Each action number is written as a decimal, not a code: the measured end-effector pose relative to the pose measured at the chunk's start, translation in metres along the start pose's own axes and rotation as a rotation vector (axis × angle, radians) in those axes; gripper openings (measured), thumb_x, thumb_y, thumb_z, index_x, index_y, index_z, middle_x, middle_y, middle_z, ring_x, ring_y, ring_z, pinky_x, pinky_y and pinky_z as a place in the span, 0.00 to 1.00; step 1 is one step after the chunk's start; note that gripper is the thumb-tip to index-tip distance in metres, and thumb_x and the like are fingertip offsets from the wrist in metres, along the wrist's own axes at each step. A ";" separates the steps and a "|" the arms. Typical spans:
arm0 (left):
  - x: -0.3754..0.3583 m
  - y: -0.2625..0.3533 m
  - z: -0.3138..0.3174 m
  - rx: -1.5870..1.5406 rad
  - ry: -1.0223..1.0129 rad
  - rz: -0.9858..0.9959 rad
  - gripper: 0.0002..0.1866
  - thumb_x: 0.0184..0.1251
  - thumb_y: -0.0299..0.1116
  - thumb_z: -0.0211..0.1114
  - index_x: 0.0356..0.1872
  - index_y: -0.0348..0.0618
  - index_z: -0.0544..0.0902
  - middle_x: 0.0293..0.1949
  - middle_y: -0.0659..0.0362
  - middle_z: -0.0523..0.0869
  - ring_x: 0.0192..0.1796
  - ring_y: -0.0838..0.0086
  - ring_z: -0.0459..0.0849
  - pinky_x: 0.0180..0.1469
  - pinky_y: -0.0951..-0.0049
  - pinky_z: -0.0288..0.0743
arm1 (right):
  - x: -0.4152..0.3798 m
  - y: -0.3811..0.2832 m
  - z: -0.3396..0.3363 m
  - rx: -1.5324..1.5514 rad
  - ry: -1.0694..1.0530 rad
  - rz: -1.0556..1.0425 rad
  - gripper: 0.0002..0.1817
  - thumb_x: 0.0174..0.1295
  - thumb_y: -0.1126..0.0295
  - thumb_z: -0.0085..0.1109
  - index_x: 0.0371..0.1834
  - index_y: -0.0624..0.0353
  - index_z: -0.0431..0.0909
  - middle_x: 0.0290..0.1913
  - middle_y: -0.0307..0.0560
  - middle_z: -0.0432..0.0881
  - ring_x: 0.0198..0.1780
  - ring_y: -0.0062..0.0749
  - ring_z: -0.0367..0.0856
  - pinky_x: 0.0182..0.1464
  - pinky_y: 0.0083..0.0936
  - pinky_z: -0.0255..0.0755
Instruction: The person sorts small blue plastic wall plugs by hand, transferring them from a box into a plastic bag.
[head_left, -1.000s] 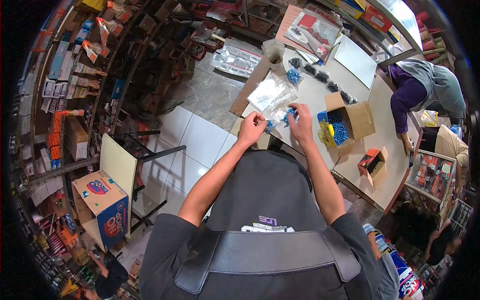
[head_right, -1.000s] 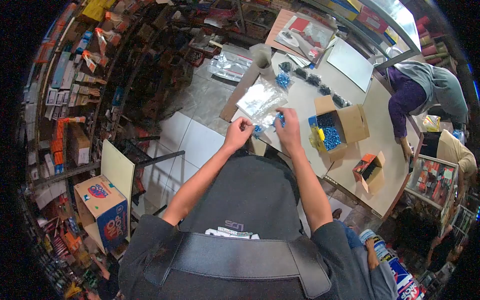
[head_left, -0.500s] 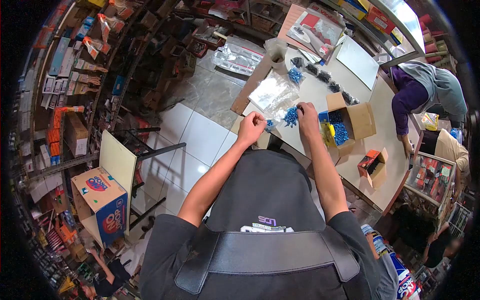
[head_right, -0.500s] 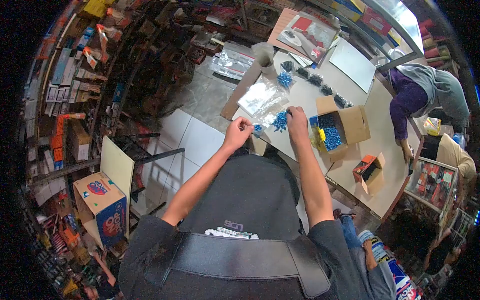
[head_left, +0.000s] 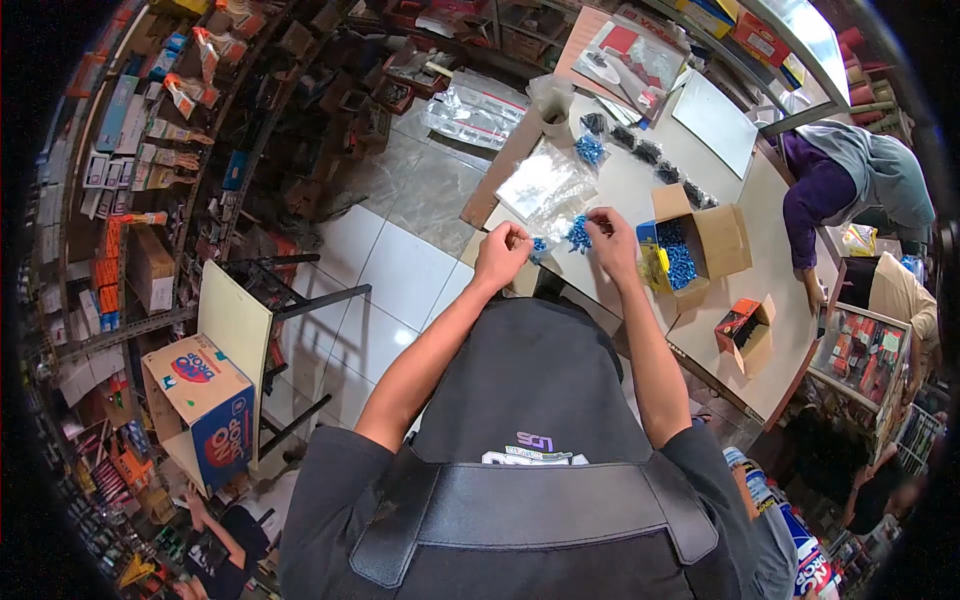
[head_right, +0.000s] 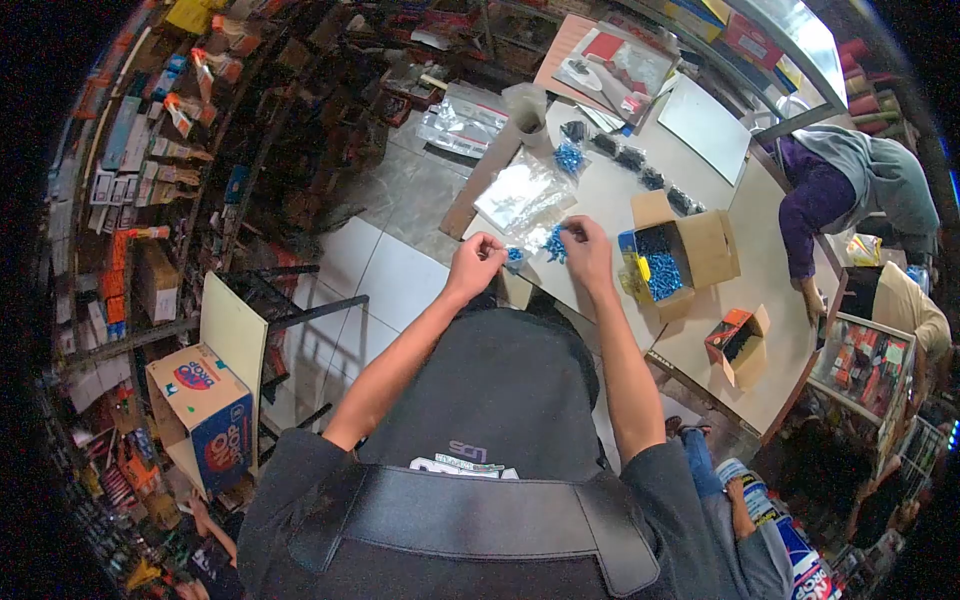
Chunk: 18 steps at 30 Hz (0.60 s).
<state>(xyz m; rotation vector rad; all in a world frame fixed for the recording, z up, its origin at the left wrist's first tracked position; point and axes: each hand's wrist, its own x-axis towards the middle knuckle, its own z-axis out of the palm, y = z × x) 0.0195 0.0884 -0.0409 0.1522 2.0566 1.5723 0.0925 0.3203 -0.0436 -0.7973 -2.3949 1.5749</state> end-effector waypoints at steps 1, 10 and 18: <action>0.000 0.002 0.001 0.001 -0.003 0.000 0.08 0.64 0.31 0.69 0.38 0.37 0.81 0.24 0.63 0.83 0.26 0.81 0.80 0.32 0.74 0.73 | -0.007 -0.012 0.001 0.032 -0.088 -0.026 0.10 0.64 0.76 0.68 0.48 0.62 0.83 0.40 0.41 0.86 0.38 0.21 0.82 0.44 0.22 0.77; 0.004 -0.002 0.004 0.063 0.007 0.048 0.08 0.64 0.30 0.71 0.39 0.38 0.82 0.25 0.62 0.84 0.28 0.80 0.81 0.33 0.73 0.75 | -0.027 -0.062 0.017 -0.096 -0.369 -0.269 0.10 0.63 0.76 0.65 0.48 0.62 0.83 0.38 0.49 0.84 0.38 0.35 0.82 0.43 0.30 0.77; 0.003 -0.002 0.002 0.071 0.007 0.049 0.09 0.65 0.32 0.71 0.39 0.38 0.82 0.26 0.62 0.84 0.29 0.81 0.81 0.33 0.74 0.74 | -0.026 -0.070 0.021 -0.068 -0.334 -0.274 0.12 0.63 0.75 0.64 0.50 0.62 0.83 0.41 0.53 0.84 0.41 0.42 0.83 0.46 0.35 0.78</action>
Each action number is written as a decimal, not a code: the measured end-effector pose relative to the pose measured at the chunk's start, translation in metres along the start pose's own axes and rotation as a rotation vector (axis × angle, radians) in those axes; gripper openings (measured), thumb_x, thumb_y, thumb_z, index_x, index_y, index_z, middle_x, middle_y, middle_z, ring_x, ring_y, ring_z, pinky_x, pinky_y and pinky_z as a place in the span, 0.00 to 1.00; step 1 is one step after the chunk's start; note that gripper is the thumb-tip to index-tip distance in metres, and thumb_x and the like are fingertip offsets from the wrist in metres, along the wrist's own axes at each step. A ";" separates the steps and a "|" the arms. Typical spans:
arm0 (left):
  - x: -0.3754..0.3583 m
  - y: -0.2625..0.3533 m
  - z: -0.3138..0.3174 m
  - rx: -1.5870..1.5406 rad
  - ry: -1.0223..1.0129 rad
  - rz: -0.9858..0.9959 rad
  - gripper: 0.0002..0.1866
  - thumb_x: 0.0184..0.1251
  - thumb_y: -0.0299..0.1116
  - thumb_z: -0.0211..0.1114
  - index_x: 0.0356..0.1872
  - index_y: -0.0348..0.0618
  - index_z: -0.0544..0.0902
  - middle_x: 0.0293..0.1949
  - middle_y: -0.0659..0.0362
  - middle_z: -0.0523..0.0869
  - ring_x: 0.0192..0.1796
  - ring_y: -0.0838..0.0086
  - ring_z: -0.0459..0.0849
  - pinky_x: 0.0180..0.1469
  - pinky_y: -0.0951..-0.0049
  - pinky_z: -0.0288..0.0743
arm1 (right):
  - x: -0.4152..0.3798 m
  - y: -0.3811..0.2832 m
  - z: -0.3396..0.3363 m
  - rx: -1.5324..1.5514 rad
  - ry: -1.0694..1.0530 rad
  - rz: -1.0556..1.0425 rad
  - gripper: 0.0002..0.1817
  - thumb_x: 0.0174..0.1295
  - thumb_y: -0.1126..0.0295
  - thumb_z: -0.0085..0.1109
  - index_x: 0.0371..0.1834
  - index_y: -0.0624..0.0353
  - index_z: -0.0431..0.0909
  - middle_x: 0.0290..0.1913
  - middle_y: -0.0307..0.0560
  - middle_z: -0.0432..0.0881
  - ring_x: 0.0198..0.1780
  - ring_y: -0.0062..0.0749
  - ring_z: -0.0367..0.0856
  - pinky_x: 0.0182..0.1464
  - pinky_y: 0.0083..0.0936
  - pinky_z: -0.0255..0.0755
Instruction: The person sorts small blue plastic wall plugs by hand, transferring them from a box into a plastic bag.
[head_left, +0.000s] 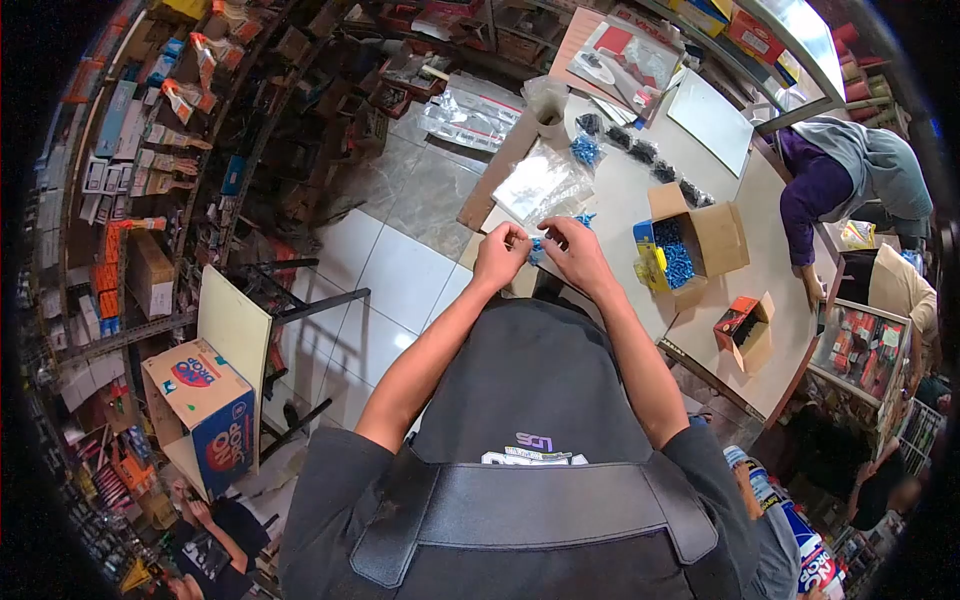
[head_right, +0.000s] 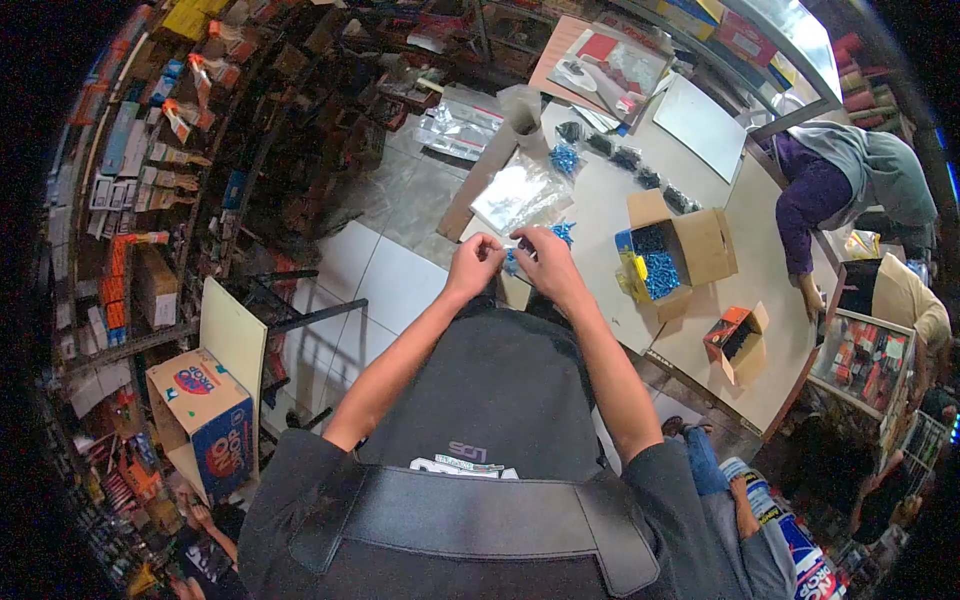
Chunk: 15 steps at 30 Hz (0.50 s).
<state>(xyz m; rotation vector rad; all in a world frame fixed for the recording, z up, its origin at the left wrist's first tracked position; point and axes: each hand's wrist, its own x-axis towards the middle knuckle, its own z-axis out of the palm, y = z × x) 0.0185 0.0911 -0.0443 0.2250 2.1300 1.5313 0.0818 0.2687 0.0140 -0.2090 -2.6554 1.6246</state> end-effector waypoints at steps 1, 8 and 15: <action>0.000 0.002 -0.001 0.000 0.001 0.000 0.09 0.65 0.32 0.71 0.39 0.38 0.82 0.26 0.62 0.84 0.29 0.81 0.81 0.33 0.74 0.74 | 0.001 -0.001 0.001 0.024 0.019 -0.001 0.13 0.62 0.74 0.64 0.49 0.63 0.83 0.42 0.57 0.84 0.44 0.49 0.84 0.49 0.38 0.78; -0.002 0.006 0.000 -0.003 -0.004 -0.021 0.08 0.65 0.31 0.70 0.39 0.38 0.82 0.26 0.64 0.83 0.28 0.81 0.80 0.33 0.74 0.74 | 0.010 0.058 0.000 -0.083 0.319 0.087 0.15 0.61 0.79 0.60 0.51 0.59 0.85 0.45 0.54 0.84 0.43 0.41 0.85 0.48 0.33 0.79; -0.002 0.002 0.000 -0.102 -0.025 -0.049 0.08 0.65 0.29 0.69 0.39 0.38 0.81 0.25 0.64 0.83 0.27 0.81 0.80 0.32 0.75 0.73 | 0.011 0.100 -0.032 -0.329 0.200 0.021 0.18 0.58 0.84 0.57 0.50 0.58 0.86 0.47 0.57 0.83 0.51 0.53 0.83 0.57 0.39 0.76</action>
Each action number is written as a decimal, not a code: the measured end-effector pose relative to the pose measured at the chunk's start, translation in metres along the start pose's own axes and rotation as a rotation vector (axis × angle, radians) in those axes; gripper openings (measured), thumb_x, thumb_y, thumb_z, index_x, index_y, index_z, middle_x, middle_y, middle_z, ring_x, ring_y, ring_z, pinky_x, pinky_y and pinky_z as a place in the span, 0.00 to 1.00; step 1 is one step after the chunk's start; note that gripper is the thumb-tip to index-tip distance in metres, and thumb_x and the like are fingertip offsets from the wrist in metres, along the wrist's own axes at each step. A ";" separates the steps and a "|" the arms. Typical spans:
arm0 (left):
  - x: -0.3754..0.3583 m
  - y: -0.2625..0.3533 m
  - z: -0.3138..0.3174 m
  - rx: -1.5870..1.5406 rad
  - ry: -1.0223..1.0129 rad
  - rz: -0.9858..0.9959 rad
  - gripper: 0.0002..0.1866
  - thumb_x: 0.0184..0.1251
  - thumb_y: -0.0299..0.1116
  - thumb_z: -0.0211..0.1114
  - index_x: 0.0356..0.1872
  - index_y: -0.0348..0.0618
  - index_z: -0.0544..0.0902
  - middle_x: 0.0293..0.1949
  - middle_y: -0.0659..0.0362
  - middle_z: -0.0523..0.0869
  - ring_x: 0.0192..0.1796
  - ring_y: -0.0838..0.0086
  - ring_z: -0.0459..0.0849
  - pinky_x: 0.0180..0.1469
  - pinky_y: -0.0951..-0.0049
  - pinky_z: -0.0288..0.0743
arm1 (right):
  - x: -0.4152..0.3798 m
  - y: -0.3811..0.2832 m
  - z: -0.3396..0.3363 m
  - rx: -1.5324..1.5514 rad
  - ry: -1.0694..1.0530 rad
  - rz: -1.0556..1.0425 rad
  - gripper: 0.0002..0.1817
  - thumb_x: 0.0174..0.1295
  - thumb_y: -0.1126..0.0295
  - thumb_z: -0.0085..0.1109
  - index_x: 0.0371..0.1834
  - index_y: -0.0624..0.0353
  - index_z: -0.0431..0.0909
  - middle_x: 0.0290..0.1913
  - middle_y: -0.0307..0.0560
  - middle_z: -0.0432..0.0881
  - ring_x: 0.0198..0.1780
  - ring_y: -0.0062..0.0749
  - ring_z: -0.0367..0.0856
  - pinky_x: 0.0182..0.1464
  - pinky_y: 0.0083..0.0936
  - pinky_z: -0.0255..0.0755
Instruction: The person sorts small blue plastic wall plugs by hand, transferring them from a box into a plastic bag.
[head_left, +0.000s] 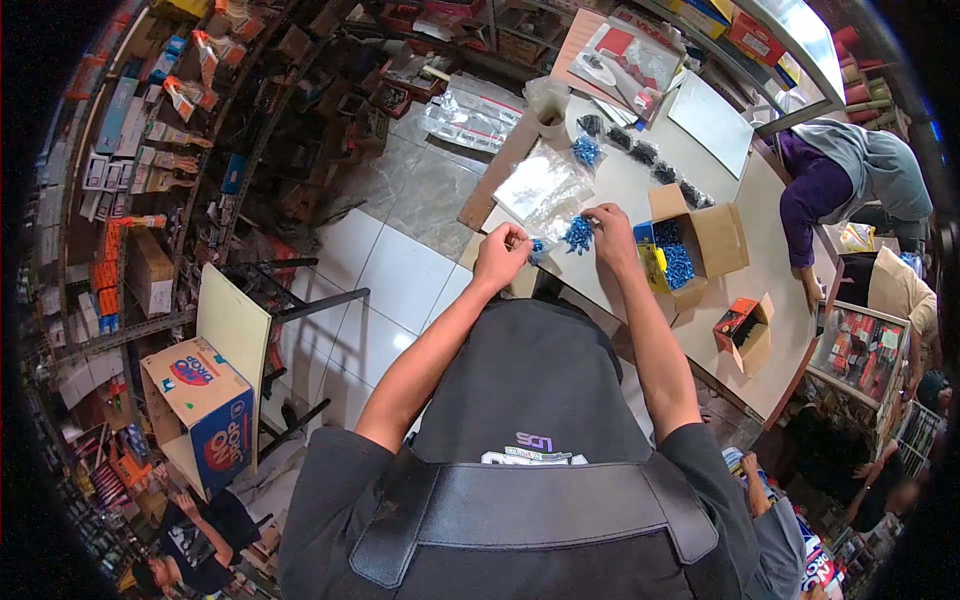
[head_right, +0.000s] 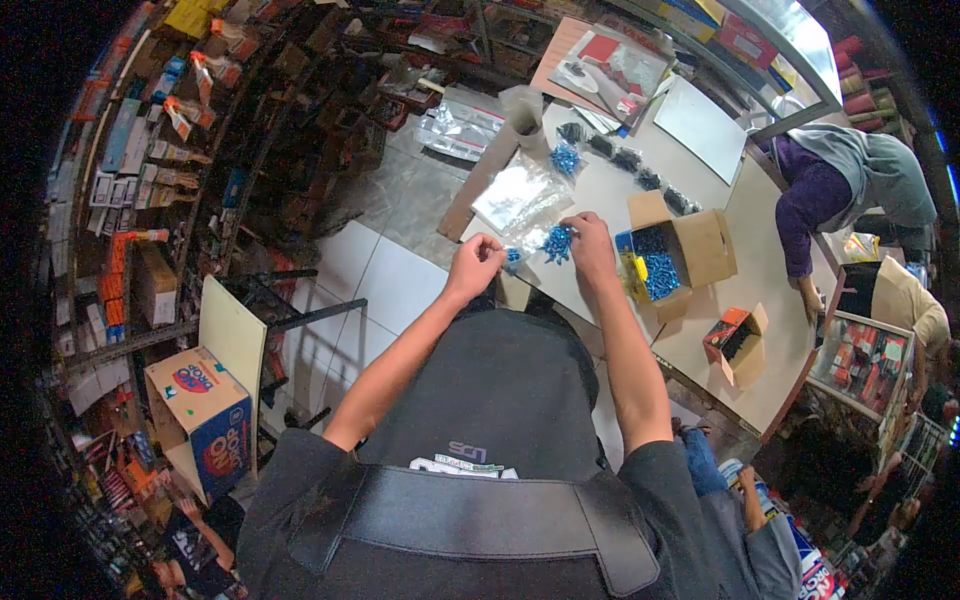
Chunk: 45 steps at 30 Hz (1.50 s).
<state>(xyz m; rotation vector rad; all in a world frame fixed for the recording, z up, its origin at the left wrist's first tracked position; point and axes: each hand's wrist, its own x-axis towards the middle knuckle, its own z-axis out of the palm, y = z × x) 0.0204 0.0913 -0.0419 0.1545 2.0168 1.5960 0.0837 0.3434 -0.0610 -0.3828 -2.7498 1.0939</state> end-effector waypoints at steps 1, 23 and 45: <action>-0.001 -0.001 0.000 0.001 -0.001 -0.001 0.08 0.65 0.29 0.69 0.39 0.38 0.81 0.25 0.64 0.83 0.27 0.81 0.80 0.32 0.75 0.73 | 0.000 0.001 -0.002 0.014 -0.032 -0.011 0.17 0.58 0.83 0.57 0.49 0.58 0.86 0.48 0.57 0.83 0.52 0.54 0.82 0.58 0.40 0.76; 0.001 0.000 -0.001 -0.006 0.007 0.008 0.07 0.64 0.28 0.69 0.38 0.36 0.81 0.26 0.64 0.83 0.28 0.81 0.80 0.33 0.75 0.74 | -0.015 -0.019 0.001 0.088 0.039 0.208 0.11 0.62 0.72 0.63 0.45 0.64 0.76 0.38 0.61 0.81 0.39 0.54 0.82 0.45 0.43 0.76; 0.003 0.004 -0.004 0.072 0.036 0.036 0.08 0.63 0.30 0.71 0.38 0.37 0.82 0.27 0.62 0.84 0.29 0.81 0.80 0.34 0.74 0.74 | -0.022 -0.089 0.000 0.244 -0.089 0.033 0.16 0.63 0.74 0.63 0.54 0.63 0.78 0.45 0.58 0.82 0.47 0.52 0.82 0.51 0.41 0.76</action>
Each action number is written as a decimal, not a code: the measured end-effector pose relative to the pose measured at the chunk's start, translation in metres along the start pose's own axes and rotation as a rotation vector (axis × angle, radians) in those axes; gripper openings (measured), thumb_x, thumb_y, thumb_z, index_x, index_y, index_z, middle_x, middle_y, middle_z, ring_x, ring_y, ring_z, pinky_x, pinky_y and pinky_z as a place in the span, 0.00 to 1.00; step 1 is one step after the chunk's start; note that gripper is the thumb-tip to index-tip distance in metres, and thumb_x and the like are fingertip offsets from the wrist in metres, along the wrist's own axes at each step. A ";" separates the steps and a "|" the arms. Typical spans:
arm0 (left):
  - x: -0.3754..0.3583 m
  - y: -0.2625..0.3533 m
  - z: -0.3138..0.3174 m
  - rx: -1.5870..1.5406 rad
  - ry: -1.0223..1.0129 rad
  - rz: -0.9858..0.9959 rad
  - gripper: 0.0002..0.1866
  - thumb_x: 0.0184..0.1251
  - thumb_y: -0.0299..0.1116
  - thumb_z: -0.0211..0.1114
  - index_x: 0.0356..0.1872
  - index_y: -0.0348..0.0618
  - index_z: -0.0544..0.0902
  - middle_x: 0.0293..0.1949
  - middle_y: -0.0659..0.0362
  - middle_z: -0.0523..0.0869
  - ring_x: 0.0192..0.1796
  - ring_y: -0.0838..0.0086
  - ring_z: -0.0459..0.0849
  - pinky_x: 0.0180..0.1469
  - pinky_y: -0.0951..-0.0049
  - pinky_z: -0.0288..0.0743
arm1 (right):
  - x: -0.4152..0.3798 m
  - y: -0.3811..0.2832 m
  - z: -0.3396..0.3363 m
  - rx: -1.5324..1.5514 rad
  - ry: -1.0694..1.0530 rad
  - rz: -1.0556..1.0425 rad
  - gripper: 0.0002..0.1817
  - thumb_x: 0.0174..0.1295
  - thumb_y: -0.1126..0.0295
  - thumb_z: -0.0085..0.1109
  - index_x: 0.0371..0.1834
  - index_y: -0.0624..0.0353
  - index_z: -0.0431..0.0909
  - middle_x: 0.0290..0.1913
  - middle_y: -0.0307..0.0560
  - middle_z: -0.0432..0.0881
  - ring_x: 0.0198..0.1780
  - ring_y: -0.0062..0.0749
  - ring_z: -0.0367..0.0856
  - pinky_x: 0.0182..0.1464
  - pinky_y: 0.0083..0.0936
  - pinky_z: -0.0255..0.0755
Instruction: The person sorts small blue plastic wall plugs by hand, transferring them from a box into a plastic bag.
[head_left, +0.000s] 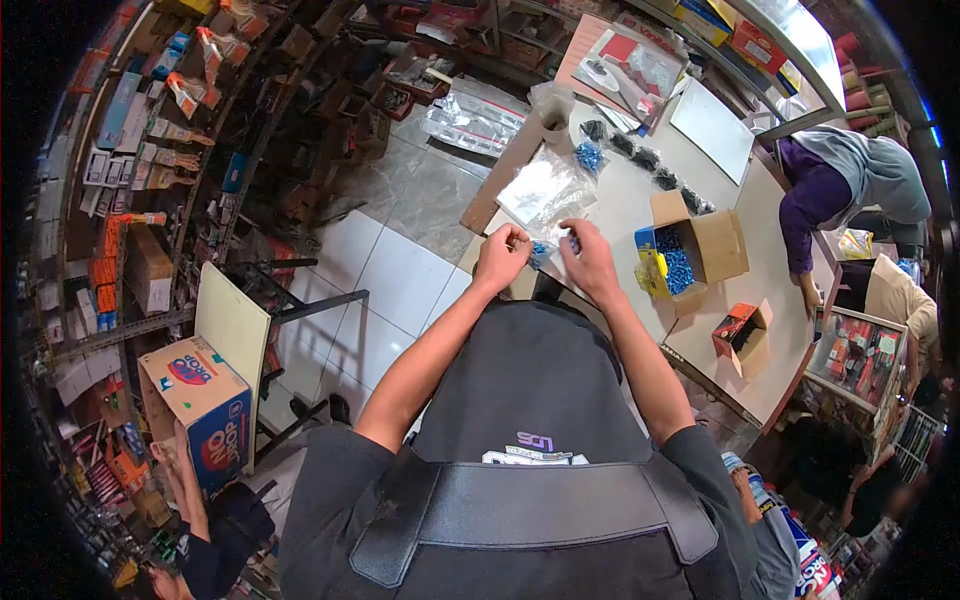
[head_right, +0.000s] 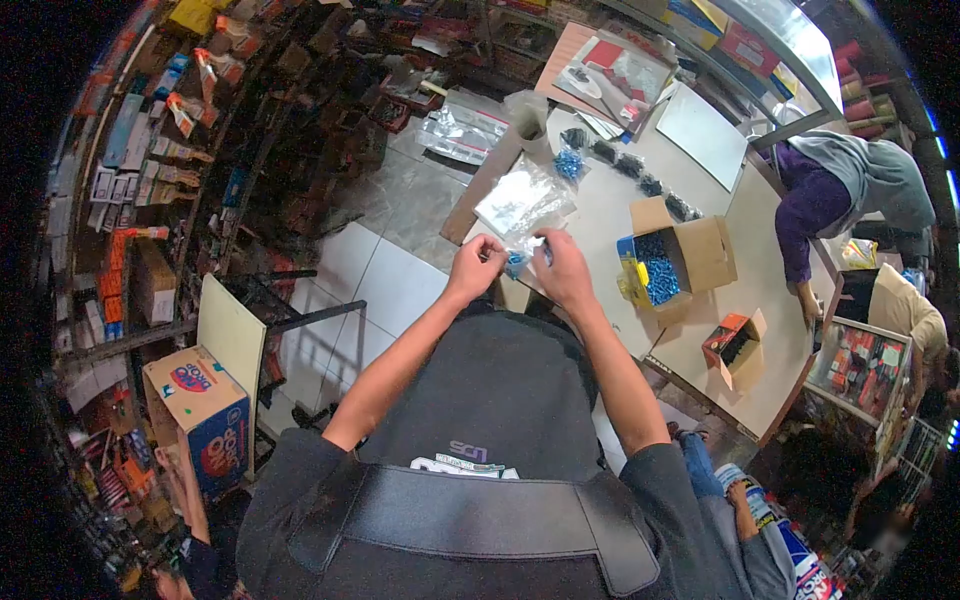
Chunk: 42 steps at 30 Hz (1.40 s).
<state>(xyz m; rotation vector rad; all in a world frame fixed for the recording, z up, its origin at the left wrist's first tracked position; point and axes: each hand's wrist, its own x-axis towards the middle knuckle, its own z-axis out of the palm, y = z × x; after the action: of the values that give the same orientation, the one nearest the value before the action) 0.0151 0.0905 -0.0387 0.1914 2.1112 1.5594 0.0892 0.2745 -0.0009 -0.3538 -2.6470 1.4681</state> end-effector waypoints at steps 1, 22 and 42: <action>0.000 0.000 -0.001 0.000 0.002 -0.001 0.08 0.63 0.30 0.71 0.38 0.37 0.82 0.27 0.62 0.84 0.29 0.81 0.80 0.34 0.74 0.74 | 0.001 0.013 -0.002 -0.009 0.063 0.038 0.17 0.62 0.75 0.62 0.54 0.63 0.78 0.45 0.58 0.82 0.48 0.53 0.82 0.52 0.41 0.77; 0.003 -0.001 -0.001 -0.083 -0.031 -0.030 0.08 0.65 0.29 0.69 0.37 0.36 0.81 0.25 0.64 0.82 0.27 0.82 0.79 0.31 0.76 0.73 | 0.011 0.082 -0.012 -0.273 0.078 0.100 0.12 0.59 0.73 0.64 0.46 0.64 0.79 0.42 0.60 0.82 0.41 0.52 0.84 0.48 0.39 0.78; 0.006 -0.008 -0.001 -0.064 -0.031 -0.016 0.07 0.64 0.29 0.70 0.37 0.37 0.81 0.25 0.64 0.83 0.28 0.81 0.80 0.33 0.75 0.74 | 0.001 0.091 -0.009 -0.184 0.242 0.151 0.10 0.56 0.74 0.63 0.41 0.64 0.79 0.29 0.56 0.80 0.32 0.46 0.81 0.40 0.38 0.77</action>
<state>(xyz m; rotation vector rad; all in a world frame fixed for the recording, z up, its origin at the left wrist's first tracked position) 0.0110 0.0889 -0.0474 0.1748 2.0313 1.6021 0.1038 0.3282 -0.0731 -0.7136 -2.6088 1.1340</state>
